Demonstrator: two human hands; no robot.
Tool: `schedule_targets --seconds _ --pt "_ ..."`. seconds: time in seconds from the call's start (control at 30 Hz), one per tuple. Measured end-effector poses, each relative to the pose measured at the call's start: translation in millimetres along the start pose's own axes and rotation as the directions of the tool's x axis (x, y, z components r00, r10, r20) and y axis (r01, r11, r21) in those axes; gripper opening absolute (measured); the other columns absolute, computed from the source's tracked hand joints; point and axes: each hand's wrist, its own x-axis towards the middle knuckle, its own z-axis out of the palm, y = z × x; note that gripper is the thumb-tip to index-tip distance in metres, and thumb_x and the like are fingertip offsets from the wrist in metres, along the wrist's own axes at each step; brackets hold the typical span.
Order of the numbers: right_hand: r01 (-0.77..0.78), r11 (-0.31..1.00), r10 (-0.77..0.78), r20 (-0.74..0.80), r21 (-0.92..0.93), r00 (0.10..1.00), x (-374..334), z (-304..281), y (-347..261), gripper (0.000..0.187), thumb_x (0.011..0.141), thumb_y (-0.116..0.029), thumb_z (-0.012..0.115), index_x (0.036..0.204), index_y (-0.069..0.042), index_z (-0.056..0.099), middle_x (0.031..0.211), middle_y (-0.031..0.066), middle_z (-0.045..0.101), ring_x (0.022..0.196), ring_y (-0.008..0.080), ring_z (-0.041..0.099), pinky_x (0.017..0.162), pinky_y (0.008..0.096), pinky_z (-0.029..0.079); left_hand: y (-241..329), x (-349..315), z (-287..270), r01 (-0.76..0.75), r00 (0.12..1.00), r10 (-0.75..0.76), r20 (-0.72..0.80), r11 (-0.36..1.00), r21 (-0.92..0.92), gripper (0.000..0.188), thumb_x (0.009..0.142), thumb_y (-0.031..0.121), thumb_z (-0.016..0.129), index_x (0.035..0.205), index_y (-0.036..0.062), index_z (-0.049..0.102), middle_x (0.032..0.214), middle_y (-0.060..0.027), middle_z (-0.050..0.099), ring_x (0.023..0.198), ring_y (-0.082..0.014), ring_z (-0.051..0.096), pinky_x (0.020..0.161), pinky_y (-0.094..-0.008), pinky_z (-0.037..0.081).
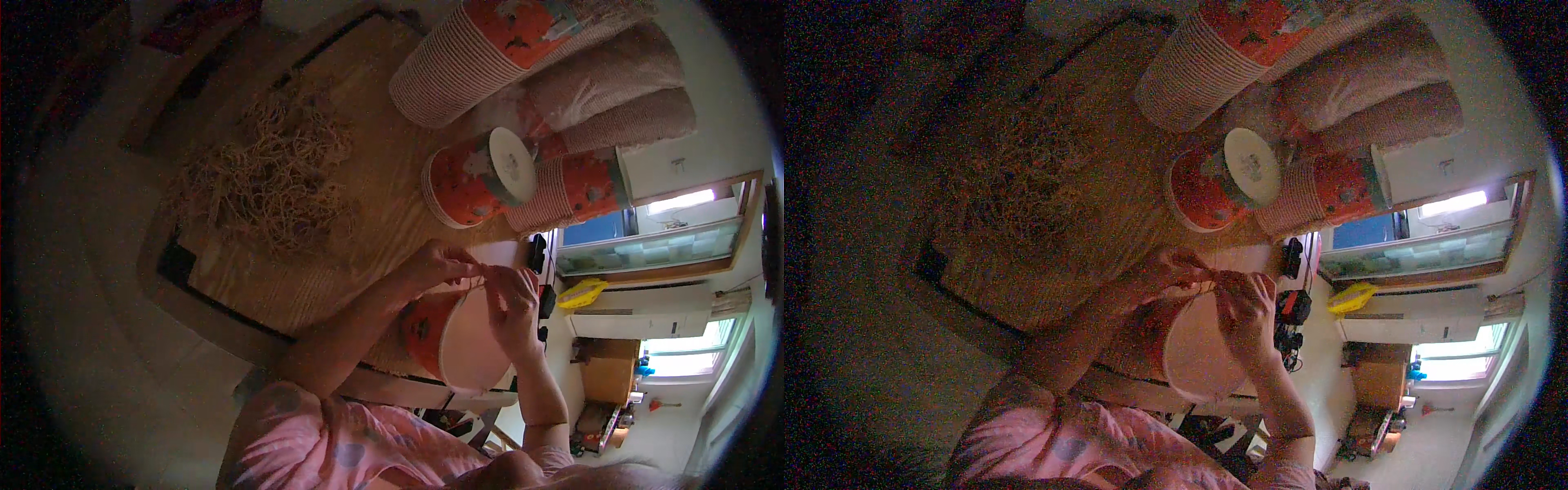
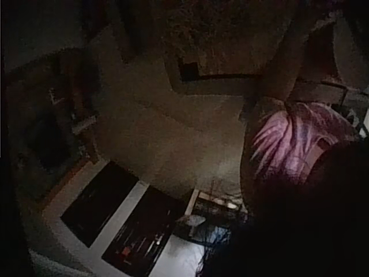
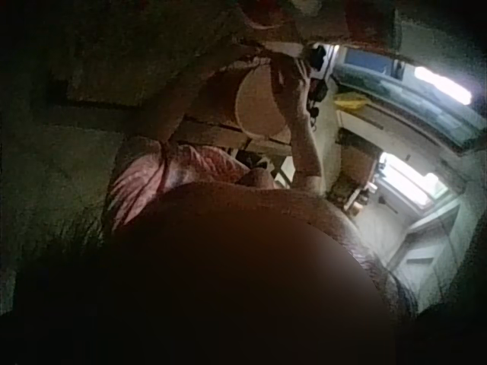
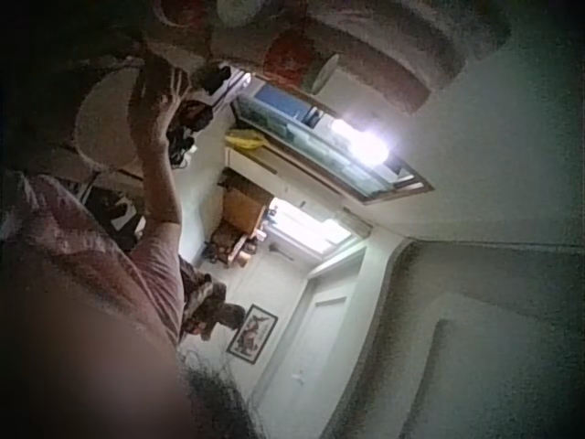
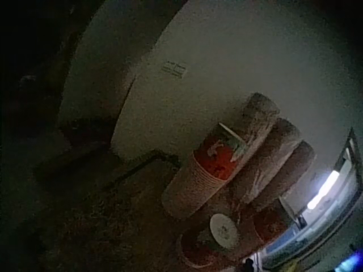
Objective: Threading string through paper cups and organizing them on a table.
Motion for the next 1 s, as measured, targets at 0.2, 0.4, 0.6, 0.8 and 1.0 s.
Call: schedule_targets --seconds 0.2,0.4,0.6,0.8,1.0 --pt "-0.341 0.87 0.313 0.136 0.357 0.94 12.0 1.4 12.3 0.01 0.08 -0.005 0.06 0.088 -0.002 0.064 0.088 0.009 0.063 0.081 0.0194 0.06 0.072 0.0298 0.047 3.0 4.0 -3.7 -0.088 0.996 0.085 0.032 0.99 0.11 0.022 0.076 0.021 0.069 0.086 0.0018 0.067 0.076 -0.0023 0.064 0.066 -0.0075 0.056 0.056 -0.0221 0.043" --pt "-0.444 0.806 0.362 0.268 0.39 0.893 16.9 4.5 13.7 0.01 0.079 -0.006 0.061 0.087 -0.002 0.065 0.084 0.0089 0.063 0.078 0.0179 0.06 0.07 0.0297 0.047 14.9 -4.1 0.6 0.002 1.0 0.003 -0.03 0.987 0.162 0.021 0.076 0.022 0.07 0.086 0.0045 0.065 0.079 -0.0032 0.063 0.072 -0.0097 0.057 0.064 -0.0227 0.044" --pt "-0.412 0.822 0.332 0.256 0.393 0.908 19.4 4.9 15.1 0.009 0.079 -0.008 0.062 0.086 -0.002 0.065 0.082 0.0085 0.063 0.076 0.0166 0.059 0.068 0.0299 0.046 16.5 -5.6 -1.9 0.0 0.999 0.004 -0.035 0.993 0.121 0.018 0.077 0.022 0.068 0.085 0.0053 0.067 0.075 -0.0008 0.064 0.063 -0.0082 0.052 0.059 -0.0228 0.041" --pt "-0.448 0.811 0.364 0.275 0.376 0.89 20.2 6.5 13.4 0.009 0.079 -0.008 0.063 0.086 -0.002 0.065 0.082 0.0076 0.064 0.076 0.0172 0.06 0.07 0.031 0.047 14.0 -5.1 -3.3 0.006 1.0 -0.003 -0.028 0.995 0.102 0.017 0.076 0.019 0.069 0.085 0.0051 0.068 0.077 -0.0011 0.065 0.063 -0.0083 0.053 0.06 -0.0231 0.042" --pt "-0.476 0.785 0.39 0.281 0.396 0.877 20.9 8.9 16.0 0.01 0.079 -0.009 0.063 0.086 -0.002 0.066 0.083 0.0077 0.064 0.077 0.017 0.06 0.071 0.0308 0.047 12.8 -0.7 -4.2 -0.004 0.999 0.009 -0.037 0.991 0.132 0.024 0.071 0.021 0.073 0.086 0.0028 0.068 0.075 -0.003 0.064 0.068 -0.0085 0.055 0.059 -0.0228 0.042"
